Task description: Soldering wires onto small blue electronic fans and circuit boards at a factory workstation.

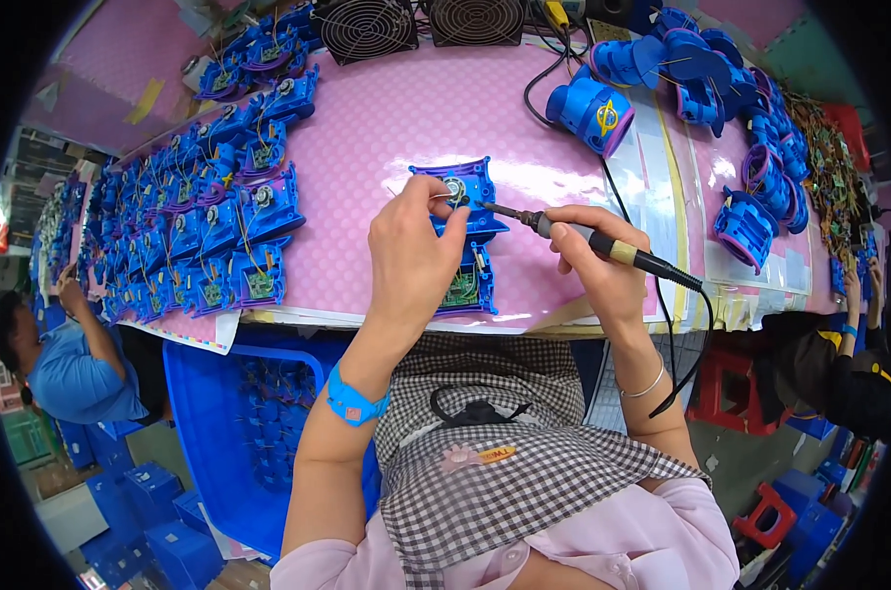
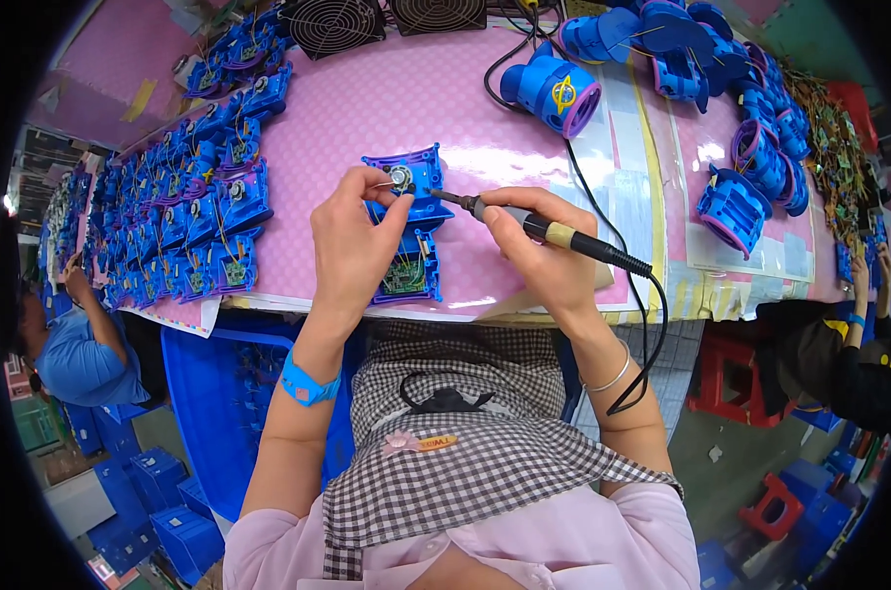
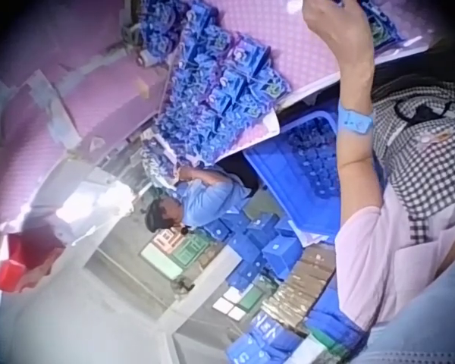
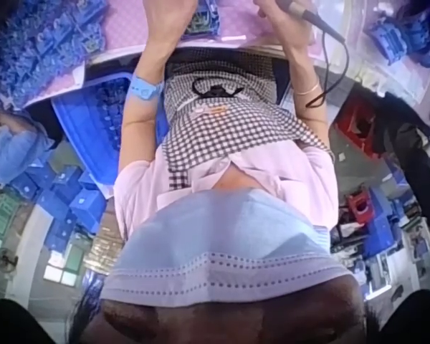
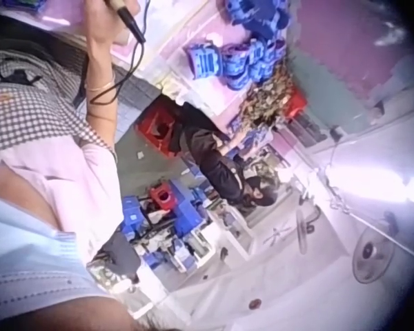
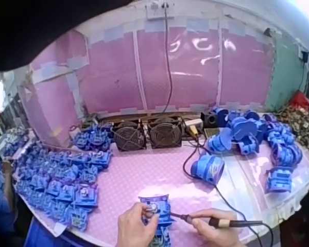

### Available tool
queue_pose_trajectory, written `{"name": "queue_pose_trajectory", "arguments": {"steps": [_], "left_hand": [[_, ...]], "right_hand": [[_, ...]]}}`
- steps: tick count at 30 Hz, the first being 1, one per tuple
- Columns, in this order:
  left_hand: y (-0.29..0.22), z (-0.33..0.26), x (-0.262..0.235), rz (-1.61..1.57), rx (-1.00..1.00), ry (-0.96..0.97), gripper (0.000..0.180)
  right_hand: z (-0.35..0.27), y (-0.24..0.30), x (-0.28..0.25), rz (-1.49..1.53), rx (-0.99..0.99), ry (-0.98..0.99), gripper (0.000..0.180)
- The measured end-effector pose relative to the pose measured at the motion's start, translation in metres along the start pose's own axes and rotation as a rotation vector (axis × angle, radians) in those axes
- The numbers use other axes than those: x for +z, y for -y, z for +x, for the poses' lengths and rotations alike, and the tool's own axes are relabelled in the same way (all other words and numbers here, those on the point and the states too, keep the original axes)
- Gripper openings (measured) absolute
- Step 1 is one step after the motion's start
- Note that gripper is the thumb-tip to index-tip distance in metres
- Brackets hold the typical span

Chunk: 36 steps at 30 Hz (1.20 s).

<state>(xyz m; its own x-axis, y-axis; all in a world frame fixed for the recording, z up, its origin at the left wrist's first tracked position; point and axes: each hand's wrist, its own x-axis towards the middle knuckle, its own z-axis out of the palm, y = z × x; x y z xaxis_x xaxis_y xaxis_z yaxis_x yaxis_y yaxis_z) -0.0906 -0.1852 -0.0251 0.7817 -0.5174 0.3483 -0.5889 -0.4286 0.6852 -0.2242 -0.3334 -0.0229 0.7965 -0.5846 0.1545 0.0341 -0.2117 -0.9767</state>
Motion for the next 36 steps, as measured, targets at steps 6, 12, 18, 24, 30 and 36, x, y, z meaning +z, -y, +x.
{"name": "queue_pose_trajectory", "arguments": {"steps": [6,12,18,24,30,36], "left_hand": [[0.001,-0.008,-0.012,-0.158,-0.133,-0.029,0.010],[0.004,-0.010,-0.011,-0.058,-0.043,-0.032,0.010],[0.003,-0.010,-0.012,-0.024,-0.039,-0.028,0.010],[0.004,-0.011,-0.010,-0.008,-0.030,-0.035,0.010],[0.004,-0.011,-0.010,-0.007,-0.027,-0.044,0.009],[0.005,-0.011,-0.009,-0.005,-0.017,-0.046,0.009]], "right_hand": [[-0.001,0.000,-0.001,0.002,-0.006,-0.020,0.018],[-0.002,0.001,0.000,0.013,0.013,-0.009,0.018],[-0.003,0.010,0.007,0.031,-0.056,-0.003,0.018],[-0.001,0.002,0.015,0.043,-0.076,0.017,0.018],[0.001,-0.001,0.017,0.028,-0.084,0.028,0.017],[0.003,0.000,0.016,-0.016,-0.184,0.049,0.017]]}}
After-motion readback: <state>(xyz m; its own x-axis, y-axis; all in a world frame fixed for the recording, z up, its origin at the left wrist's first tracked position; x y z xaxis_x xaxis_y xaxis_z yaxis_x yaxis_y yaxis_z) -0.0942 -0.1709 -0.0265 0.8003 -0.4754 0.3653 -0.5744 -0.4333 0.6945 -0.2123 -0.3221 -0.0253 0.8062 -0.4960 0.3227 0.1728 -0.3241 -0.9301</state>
